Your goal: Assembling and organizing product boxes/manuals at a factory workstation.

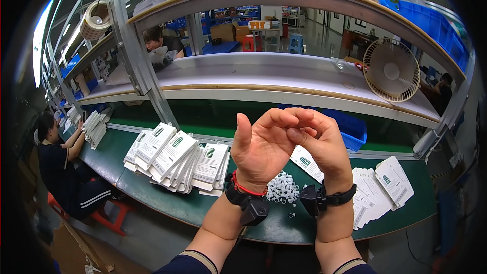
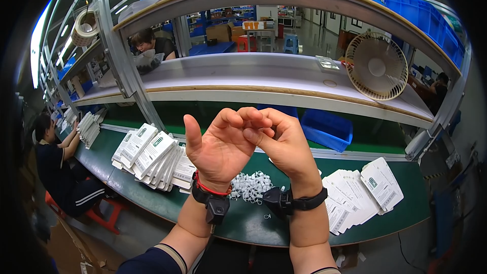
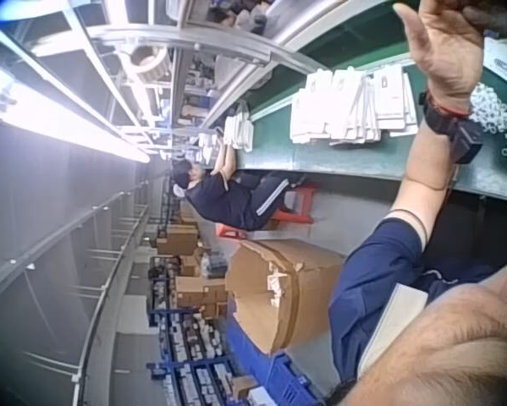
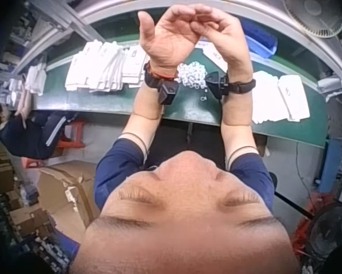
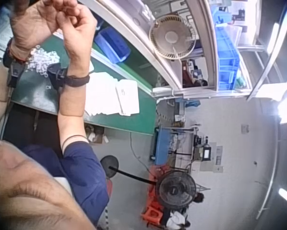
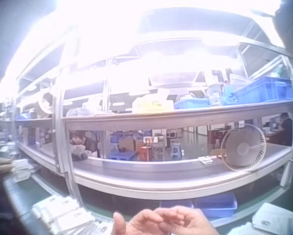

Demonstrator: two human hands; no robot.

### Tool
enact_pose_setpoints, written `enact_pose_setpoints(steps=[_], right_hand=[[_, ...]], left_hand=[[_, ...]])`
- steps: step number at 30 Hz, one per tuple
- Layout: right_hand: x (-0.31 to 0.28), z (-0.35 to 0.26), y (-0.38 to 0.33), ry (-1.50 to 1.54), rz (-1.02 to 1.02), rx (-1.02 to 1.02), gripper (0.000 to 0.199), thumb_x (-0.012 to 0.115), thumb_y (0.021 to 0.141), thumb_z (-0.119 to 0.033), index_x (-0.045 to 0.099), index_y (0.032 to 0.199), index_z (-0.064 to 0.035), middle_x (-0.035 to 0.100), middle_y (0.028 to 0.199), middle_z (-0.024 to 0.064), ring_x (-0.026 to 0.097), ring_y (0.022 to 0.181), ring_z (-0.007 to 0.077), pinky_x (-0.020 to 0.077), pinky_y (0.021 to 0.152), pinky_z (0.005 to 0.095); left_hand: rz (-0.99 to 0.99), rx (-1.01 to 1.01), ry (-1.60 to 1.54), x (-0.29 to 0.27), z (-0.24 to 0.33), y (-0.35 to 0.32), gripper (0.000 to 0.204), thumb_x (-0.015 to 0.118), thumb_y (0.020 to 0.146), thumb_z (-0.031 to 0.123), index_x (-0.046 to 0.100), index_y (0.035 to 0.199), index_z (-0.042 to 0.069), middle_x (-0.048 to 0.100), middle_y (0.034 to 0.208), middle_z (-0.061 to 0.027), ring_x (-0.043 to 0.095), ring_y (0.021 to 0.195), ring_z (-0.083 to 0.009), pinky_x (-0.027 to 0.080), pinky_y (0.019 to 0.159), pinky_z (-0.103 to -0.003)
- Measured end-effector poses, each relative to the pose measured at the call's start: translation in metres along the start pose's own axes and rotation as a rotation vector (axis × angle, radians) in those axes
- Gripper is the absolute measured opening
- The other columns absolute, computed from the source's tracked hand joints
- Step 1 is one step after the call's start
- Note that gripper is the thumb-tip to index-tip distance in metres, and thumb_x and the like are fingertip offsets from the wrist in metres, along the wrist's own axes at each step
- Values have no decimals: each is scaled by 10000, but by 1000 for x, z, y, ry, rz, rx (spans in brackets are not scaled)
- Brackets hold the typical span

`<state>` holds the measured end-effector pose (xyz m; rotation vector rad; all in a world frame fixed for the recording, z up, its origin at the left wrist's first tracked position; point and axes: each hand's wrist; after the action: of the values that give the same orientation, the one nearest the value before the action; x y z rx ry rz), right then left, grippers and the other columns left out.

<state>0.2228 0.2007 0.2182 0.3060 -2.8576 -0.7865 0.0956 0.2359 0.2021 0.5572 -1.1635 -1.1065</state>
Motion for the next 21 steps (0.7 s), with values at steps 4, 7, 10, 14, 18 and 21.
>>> enact_pose_setpoints(steps=[4,7,10,14,18,21], right_hand=[[0,0,-1,4,7,-2,207,641,822,-10,584,1020,7,601,941,25,543,899,84,444,828,244],[3,-1,0,-6,-1,-42,262,637,818,-3,563,1069,14,598,987,36,550,939,102,442,861,259],[6,-4,0,-27,19,-61,309,629,819,0,541,1114,20,589,1027,45,549,959,110,439,872,263],[1,-3,-2,-50,-5,-69,335,617,827,-4,524,1148,21,587,1035,51,547,968,109,437,874,262],[0,-2,0,-44,-20,-72,339,620,826,-6,523,1150,19,595,1018,48,548,966,106,438,870,260],[2,3,1,-81,50,-97,369,663,803,-39,531,1145,7,608,1000,52,560,940,108,442,851,252]], left_hand=[[-1,-14,25,0,0,0,728,303,897,623,577,1035,-37,529,1174,-236,506,1079,-328,352,974,-432],[8,-21,12,-2,1,-2,724,298,899,624,583,1006,-33,539,1146,-233,512,1060,-326,352,970,-428],[51,-48,92,-3,4,-3,748,303,845,708,616,973,42,568,1088,-218,517,1025,-375,367,947,-470],[52,-54,90,-6,0,-2,746,302,848,704,618,947,35,577,1073,-215,522,1018,-377,377,938,-473],[28,-32,96,-8,1,-2,749,283,864,686,612,950,19,580,1058,-219,524,1021,-373,387,929,-472],[110,-67,182,-3,3,-1,586,382,919,540,602,972,-1,590,1046,-197,542,1017,-314,405,929,-432]])
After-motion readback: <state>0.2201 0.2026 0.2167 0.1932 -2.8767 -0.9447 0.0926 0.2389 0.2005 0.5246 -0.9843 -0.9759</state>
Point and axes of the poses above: each hand's wrist, its own y-axis towards the middle knuckle, its own x-axis out of the palm, z = x × y
